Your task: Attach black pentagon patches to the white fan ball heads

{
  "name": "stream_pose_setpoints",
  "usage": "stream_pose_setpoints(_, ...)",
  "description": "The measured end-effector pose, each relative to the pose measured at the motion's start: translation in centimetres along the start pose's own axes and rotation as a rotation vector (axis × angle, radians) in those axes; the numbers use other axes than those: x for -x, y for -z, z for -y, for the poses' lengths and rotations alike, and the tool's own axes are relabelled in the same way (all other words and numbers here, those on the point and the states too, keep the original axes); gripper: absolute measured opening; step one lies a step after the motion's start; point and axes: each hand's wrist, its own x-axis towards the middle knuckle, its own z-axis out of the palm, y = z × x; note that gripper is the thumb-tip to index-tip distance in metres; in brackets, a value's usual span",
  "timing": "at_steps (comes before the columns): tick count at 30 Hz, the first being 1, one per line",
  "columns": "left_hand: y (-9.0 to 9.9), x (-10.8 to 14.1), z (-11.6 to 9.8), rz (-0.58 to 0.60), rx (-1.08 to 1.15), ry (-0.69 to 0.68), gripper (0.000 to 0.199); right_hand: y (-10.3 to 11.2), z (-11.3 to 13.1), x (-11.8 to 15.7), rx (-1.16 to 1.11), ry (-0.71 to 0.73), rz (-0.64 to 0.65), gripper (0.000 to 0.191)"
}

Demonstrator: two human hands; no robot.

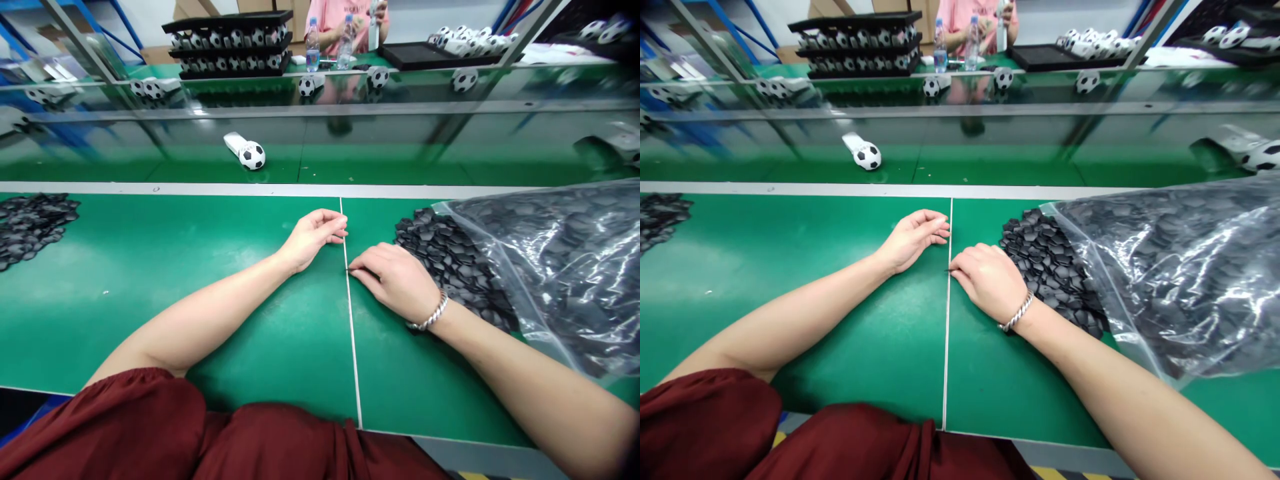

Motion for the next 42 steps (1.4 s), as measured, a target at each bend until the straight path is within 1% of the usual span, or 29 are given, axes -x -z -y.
stream_pose_setpoints(3, 0.0, 0.3, -0.1, 0.079, -0.16, -0.047, 0.019, 0.4, -0.3, 0.0, 0.091, -0.02, -0.185, 0.013)
stream_pose_setpoints(5, -0.2, 0.7, -0.2, 0.172, -0.312, -0.104, 0.02, 0.8, -0.5, -0.1, 0.181, 0.0, -0.291, 0.013)
stream_pose_setpoints(6, -0.2, 0.8, -0.3, 0.219, -0.38, -0.136, 0.02, 1.0, -0.5, -0.1, 0.221, 0.015, -0.325, 0.013)
stream_pose_setpoints(8, -0.4, 1.1, -0.4, 0.284, -0.476, -0.202, 0.02, 1.4, -0.5, -0.1, 0.278, 0.055, -0.361, 0.014)
stream_pose_setpoints(12, -0.4, 1.4, -0.2, 0.294, -0.523, -0.26, 0.014, 1.6, -0.3, 0.0, 0.323, 0.132, -0.385, 0.012)
stream_pose_setpoints(17, -0.3, 1.4, 0.0, 0.289, -0.564, -0.293, 0.014, 1.4, -0.3, 0.0, 0.29, 0.15, -0.37, 0.011)
stream_pose_setpoints(21, -0.2, 1.2, 0.0, 0.308, -0.624, -0.342, 0.016, 1.0, -0.7, -0.1, 0.186, 0.135, -0.354, 0.008)
stream_pose_setpoints(25, -0.2, 1.1, 0.1, 0.297, -0.667, -0.384, 0.02, 0.6, -1.0, -0.2, 0.003, 0.059, -0.365, 0.007)
stream_pose_setpoints(28, -0.2, 1.1, 0.2, 0.306, -0.668, -0.407, 0.02, 0.7, -0.9, -0.2, -0.165, -0.03, -0.37, 0.013)
stream_pose_setpoints(30, -0.2, 1.1, 0.2, 0.313, -0.664, -0.411, 0.02, 0.8, -0.7, -0.3, -0.258, -0.063, -0.354, 0.019)
stream_pose_setpoints(33, 0.0, 1.0, 0.3, 0.31, -0.646, -0.4, 0.021, 1.0, -0.7, -0.4, -0.356, -0.064, -0.249, 0.029)
stream_pose_setpoints(35, 0.1, 0.9, 0.4, 0.314, -0.612, -0.383, 0.022, 1.1, -0.8, -0.4, -0.397, -0.057, -0.185, 0.031)
stream_pose_setpoints(39, 0.4, 0.7, 0.4, 0.365, -0.509, -0.33, 0.02, 1.2, -1.0, -0.3, -0.417, -0.021, -0.175, 0.026)
stream_pose_setpoints(42, 0.6, 0.6, 0.4, 0.388, -0.465, -0.294, 0.018, 1.6, -1.2, -0.3, -0.409, 0.025, -0.157, 0.027)
